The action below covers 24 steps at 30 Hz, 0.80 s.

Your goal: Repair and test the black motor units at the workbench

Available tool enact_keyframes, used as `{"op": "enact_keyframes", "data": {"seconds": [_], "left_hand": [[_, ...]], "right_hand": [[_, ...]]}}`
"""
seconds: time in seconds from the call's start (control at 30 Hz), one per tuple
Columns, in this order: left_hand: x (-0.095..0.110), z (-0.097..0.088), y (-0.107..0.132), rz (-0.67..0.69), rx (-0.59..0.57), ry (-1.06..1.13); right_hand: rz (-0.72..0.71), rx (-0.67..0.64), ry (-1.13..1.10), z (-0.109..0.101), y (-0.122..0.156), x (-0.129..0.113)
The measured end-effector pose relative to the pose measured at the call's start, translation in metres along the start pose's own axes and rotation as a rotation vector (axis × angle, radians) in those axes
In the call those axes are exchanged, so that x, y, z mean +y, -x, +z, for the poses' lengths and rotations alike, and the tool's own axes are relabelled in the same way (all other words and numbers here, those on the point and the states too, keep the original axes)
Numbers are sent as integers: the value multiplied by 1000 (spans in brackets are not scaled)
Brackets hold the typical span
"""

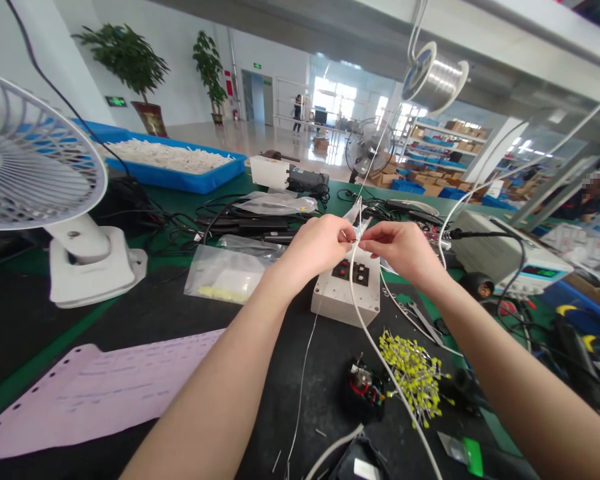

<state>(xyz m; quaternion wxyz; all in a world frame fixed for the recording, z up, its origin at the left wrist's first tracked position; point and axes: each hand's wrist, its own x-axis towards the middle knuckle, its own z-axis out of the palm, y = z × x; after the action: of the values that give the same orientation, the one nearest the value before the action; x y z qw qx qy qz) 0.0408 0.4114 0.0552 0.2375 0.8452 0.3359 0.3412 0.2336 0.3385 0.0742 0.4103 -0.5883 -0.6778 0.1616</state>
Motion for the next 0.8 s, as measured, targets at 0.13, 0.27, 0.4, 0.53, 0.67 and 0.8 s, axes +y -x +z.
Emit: {"op": "enact_keyframes", "data": {"seconds": [0.13,0.27,0.4,0.53,0.67,0.8], "left_hand": [[-2,0,1,12,-55,3],[-6,-1,1,10,-83,22],[-10,1,0,25,-110,39],[-13,3,1,43,-133,35],[-14,3,3,55,-155,22],[-15,3,3,62,-175,13]], "right_hand": [[-4,-8,94,7,4,5],[4,-6,143,17,7,13],[11,-13,176,20,11,15],[21,-37,187,21,13,16],[26,-42,203,22,15,17],[25,-27,215,22,16,18]]}}
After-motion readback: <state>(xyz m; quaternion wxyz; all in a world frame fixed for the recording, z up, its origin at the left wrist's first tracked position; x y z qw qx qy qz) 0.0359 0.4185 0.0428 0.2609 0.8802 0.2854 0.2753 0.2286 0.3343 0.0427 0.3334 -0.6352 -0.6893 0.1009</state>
